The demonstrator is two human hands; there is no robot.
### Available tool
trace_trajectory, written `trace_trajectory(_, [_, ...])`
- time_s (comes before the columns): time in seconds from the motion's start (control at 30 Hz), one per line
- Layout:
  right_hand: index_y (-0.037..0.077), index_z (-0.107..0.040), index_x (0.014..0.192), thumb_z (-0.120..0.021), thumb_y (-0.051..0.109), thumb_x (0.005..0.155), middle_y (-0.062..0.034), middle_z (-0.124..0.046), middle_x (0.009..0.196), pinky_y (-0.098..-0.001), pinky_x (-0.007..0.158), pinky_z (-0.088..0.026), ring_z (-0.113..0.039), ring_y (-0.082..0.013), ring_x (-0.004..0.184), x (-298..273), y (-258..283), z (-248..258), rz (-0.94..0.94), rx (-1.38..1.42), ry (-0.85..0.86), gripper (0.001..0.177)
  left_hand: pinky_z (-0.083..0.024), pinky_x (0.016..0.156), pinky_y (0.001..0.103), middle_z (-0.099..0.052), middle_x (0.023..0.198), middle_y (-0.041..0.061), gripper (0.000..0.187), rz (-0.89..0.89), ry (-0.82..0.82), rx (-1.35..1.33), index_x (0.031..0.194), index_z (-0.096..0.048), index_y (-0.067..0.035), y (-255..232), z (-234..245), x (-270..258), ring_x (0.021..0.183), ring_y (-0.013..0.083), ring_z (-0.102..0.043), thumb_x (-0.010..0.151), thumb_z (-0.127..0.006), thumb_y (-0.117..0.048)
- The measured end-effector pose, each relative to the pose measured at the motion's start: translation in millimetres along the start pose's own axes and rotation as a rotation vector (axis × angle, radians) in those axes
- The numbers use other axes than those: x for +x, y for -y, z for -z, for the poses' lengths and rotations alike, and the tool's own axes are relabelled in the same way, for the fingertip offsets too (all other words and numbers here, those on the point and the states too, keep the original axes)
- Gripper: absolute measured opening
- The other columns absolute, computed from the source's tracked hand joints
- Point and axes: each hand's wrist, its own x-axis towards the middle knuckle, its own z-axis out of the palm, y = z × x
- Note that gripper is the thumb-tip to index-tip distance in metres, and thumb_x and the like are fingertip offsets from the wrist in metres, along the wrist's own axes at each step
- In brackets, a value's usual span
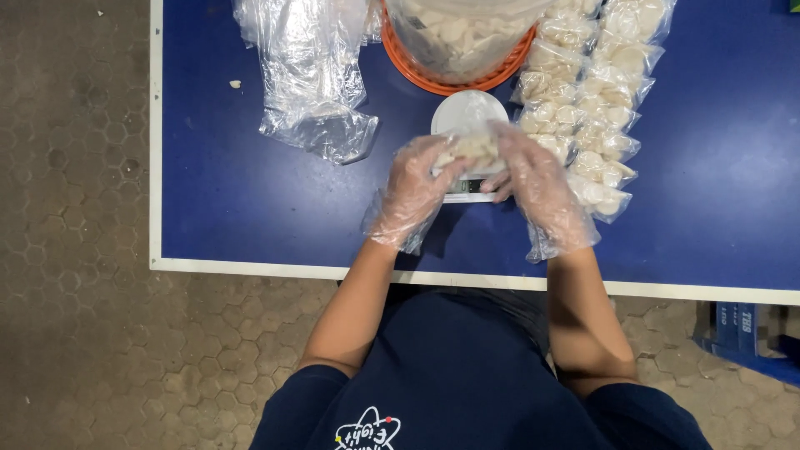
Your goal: Scooping snack pieces from a large container into small plastic bags and weighing them on a digital scale for portion control.
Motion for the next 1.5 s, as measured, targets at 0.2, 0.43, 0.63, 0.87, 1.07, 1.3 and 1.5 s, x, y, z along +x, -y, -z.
trace_trajectory(0.2, [-0.002, -0.057, 0.132, -0.051, 0.021, 0.114, -0.0212, -0.062, 0.119, -0.0289, 0.051, -0.055, -0.067, -0.0245, 0.071, -16.9, 24.1, 40.1, 0.339, -0.19, -0.483, 0.029, -0.056, 0.084, 0.039, -0.074, 0.103, 0.014, 0.038, 0.243, -0.011, 0.009, 0.112, -0.071, -0.01, -2.2, -8.6, 28.2, 0.099, 0.0325, -0.073, 0.09, -0.074, -0.041])
trace_trajectory(0.43, [0.01, -0.065, 0.113, -0.053, 0.01, 0.106, -0.0137, -0.067, 0.094, -0.0259, 0.039, -0.045, -0.068, -0.02, 0.056, -25.7, -64.2, 193.0, 0.322, -0.153, -1.038, 0.014, -0.05, 0.093, 0.042, -0.069, 0.108, 0.013, 0.037, 0.214, 0.046, 0.247, 0.11, -0.079, -0.01, 5.5, -6.6, 32.3, 0.099, 0.0302, -0.069, 0.095, -0.067, -0.041])
trace_trajectory(0.63, [0.012, -0.065, 0.117, -0.047, 0.008, 0.088, -0.0019, -0.071, 0.086, -0.0177, 0.037, -0.041, -0.065, -0.0059, 0.05, -11.4, -143.9, 256.5, -0.026, -0.193, -1.083, 0.034, -0.052, 0.1, 0.047, -0.062, 0.13, 0.018, 0.052, -0.005, -0.197, 0.367, 0.136, -0.059, -0.005, -0.1, 19.6, 17.5, 0.115, 0.0313, -0.065, 0.105, -0.058, -0.047])
trace_trajectory(0.87, [0.013, -0.08, 0.097, -0.056, 0.01, 0.086, -0.0077, -0.08, 0.088, -0.0399, 0.074, -0.057, -0.074, -0.0269, 0.079, -1.2, -176.6, 267.0, 0.312, -1.03, -1.046, 0.027, -0.056, 0.098, 0.038, -0.072, 0.118, 0.017, 0.036, 0.221, -0.298, 0.121, 0.117, -0.068, -0.002, 32.9, 52.5, -11.6, 0.11, 0.0296, -0.07, 0.108, -0.048, -0.031])
trace_trajectory(1.07, [0.01, -0.083, 0.1, -0.063, 0.002, 0.088, -0.0101, -0.078, 0.089, -0.0404, 0.065, -0.058, -0.072, -0.028, 0.075, -3.7, -167.9, 253.3, 0.464, -1.289, -0.898, 0.024, -0.056, 0.068, 0.034, -0.072, 0.088, 0.011, 0.039, 0.147, -0.218, 0.273, 0.101, -0.07, -0.001, 43.7, 51.4, -19.7, 0.078, 0.0234, -0.069, 0.11, -0.044, -0.029])
trace_trajectory(1.3, [0.008, -0.082, 0.102, -0.063, 0.0, 0.09, -0.0102, -0.077, 0.089, -0.0366, 0.061, -0.06, -0.074, -0.0249, 0.074, -4.3, -165.3, 252.7, 0.454, -1.312, -0.873, 0.023, -0.056, 0.071, 0.038, -0.074, 0.09, 0.014, 0.037, 0.044, -0.152, 0.284, 0.099, -0.071, 0.001, 27.8, 55.9, -13.8, 0.08, 0.0277, -0.071, 0.11, -0.045, -0.023])
trace_trajectory(1.5, [0.006, -0.083, 0.102, -0.062, 0.001, 0.091, -0.0099, -0.078, 0.091, -0.036, 0.064, -0.061, -0.074, -0.0246, 0.077, -3.8, -161.2, 246.6, 0.437, -1.291, -0.865, 0.024, -0.056, 0.07, 0.038, -0.072, 0.088, 0.013, 0.032, 0.048, -0.15, 0.248, 0.101, -0.07, 0.002, 24.9, 57.2, -13.4, 0.079, 0.0268, -0.07, 0.109, -0.048, -0.019])
